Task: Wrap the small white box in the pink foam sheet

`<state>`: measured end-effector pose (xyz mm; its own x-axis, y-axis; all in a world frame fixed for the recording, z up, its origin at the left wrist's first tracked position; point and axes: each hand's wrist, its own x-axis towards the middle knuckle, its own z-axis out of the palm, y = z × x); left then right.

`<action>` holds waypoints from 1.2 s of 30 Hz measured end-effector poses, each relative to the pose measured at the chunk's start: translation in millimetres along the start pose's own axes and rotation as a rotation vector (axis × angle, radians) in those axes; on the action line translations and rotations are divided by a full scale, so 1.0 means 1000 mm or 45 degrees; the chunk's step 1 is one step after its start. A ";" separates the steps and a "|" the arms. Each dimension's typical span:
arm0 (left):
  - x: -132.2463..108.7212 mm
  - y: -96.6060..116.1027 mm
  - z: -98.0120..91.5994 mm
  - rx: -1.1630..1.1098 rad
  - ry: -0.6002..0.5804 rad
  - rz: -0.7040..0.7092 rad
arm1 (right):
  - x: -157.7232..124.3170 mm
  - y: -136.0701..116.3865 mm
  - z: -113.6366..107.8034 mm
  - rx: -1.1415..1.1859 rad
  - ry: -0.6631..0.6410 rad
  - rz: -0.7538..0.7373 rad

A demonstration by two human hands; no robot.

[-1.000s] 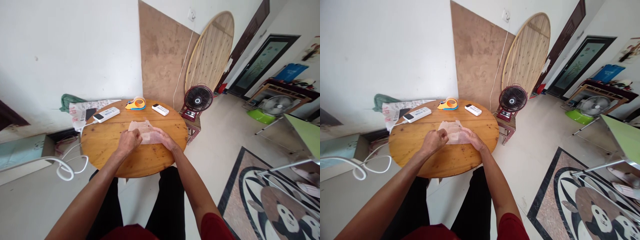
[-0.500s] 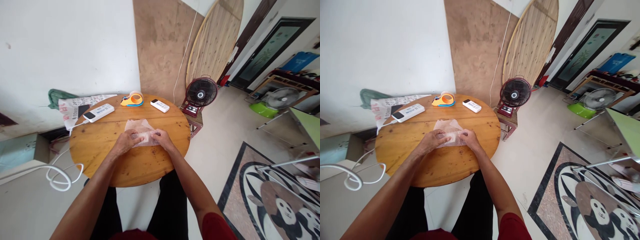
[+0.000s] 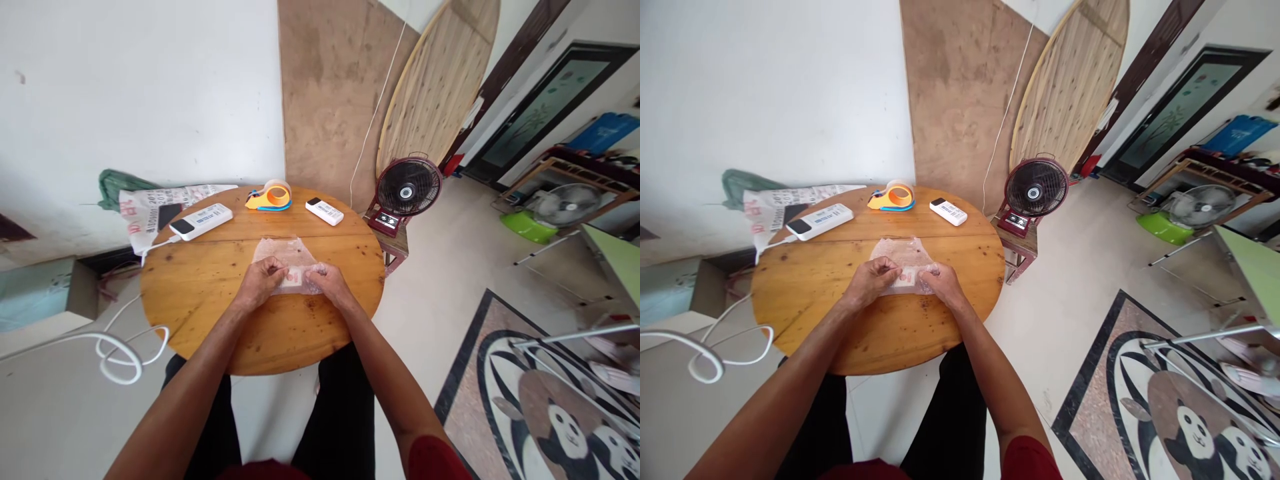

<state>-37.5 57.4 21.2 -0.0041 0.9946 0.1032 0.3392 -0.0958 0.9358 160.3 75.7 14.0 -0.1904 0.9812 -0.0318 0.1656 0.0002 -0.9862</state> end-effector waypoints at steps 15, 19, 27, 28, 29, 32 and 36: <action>-0.022 0.006 -0.001 0.042 0.012 0.071 | -0.012 -0.007 0.000 0.067 -0.217 -0.045; -0.026 0.005 0.001 0.103 0.052 0.046 | -0.010 -0.004 0.002 0.118 -0.245 -0.049; -0.030 -0.001 0.003 0.054 0.093 0.045 | -0.012 -0.004 0.007 0.104 -0.135 -0.024; -0.030 -0.001 0.003 0.019 0.091 0.047 | -0.012 -0.003 0.007 0.110 -0.119 -0.002; -0.030 -0.002 0.003 -0.022 0.089 0.048 | -0.013 -0.003 0.008 0.112 -0.100 0.024; -0.029 -0.005 0.002 -0.108 0.086 0.051 | -0.012 -0.001 0.008 0.051 -0.052 0.072; -0.025 -0.007 0.002 -0.114 0.064 0.017 | -0.012 -0.004 0.008 -0.303 -0.002 -0.042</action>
<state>-38.1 33.1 11.9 -0.0480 0.9903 0.1307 0.2542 -0.1144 0.9604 154.4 62.4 16.9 -0.2009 0.9796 -0.0007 0.3826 0.0778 -0.9206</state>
